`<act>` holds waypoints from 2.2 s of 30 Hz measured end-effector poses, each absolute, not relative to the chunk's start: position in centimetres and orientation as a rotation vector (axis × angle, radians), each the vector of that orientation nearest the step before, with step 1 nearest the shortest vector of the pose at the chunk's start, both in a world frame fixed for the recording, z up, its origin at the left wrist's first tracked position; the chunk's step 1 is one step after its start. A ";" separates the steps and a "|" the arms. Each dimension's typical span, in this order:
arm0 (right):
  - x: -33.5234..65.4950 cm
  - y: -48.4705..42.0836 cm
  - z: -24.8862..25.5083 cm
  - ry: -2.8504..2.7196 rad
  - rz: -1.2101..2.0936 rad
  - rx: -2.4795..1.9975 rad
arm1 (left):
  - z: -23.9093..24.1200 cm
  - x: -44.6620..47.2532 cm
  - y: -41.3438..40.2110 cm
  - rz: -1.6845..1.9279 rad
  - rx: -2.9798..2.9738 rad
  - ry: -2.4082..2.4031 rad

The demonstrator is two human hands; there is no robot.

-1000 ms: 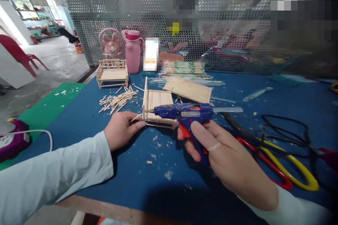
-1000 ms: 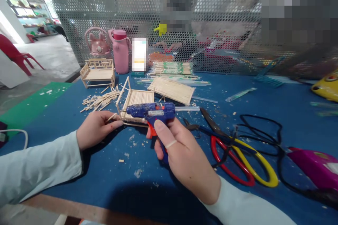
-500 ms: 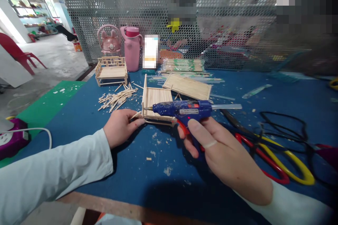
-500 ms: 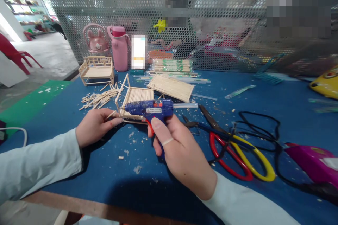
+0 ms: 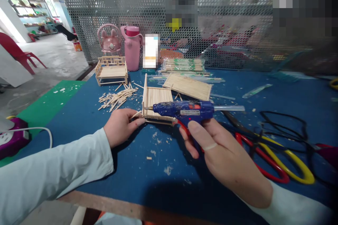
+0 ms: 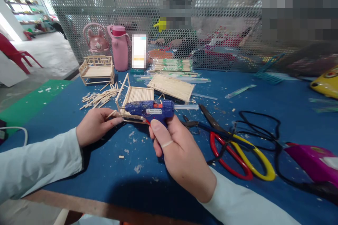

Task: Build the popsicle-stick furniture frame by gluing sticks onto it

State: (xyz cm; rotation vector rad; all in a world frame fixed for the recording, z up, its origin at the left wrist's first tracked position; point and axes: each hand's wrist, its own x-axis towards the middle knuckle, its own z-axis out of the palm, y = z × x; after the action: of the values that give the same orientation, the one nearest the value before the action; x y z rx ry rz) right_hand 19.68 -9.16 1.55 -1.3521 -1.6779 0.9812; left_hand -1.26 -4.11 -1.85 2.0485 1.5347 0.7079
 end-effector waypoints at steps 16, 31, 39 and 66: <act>19.7 -9.5 1.4 -1.659 0.954 -1.362 | -1.8 -1.3 -4.2 0.710 2.088 1.525; 20.1 -9.7 2.2 -1.613 0.881 -1.307 | -1.6 -1.2 -4.4 0.773 2.026 1.529; 23.9 -6.8 5.5 -1.352 0.566 -1.310 | -1.9 -1.4 -5.8 1.387 1.891 1.304; 22.6 -6.9 3.6 -2.326 -0.306 -0.927 | 0.4 2.0 -6.7 1.506 2.648 0.798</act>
State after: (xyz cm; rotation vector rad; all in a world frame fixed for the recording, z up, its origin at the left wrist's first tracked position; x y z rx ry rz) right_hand 22.64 -6.95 3.56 -0.9265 -2.3256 -0.3059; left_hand 2.02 -6.71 0.38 2.6484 0.7980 1.5059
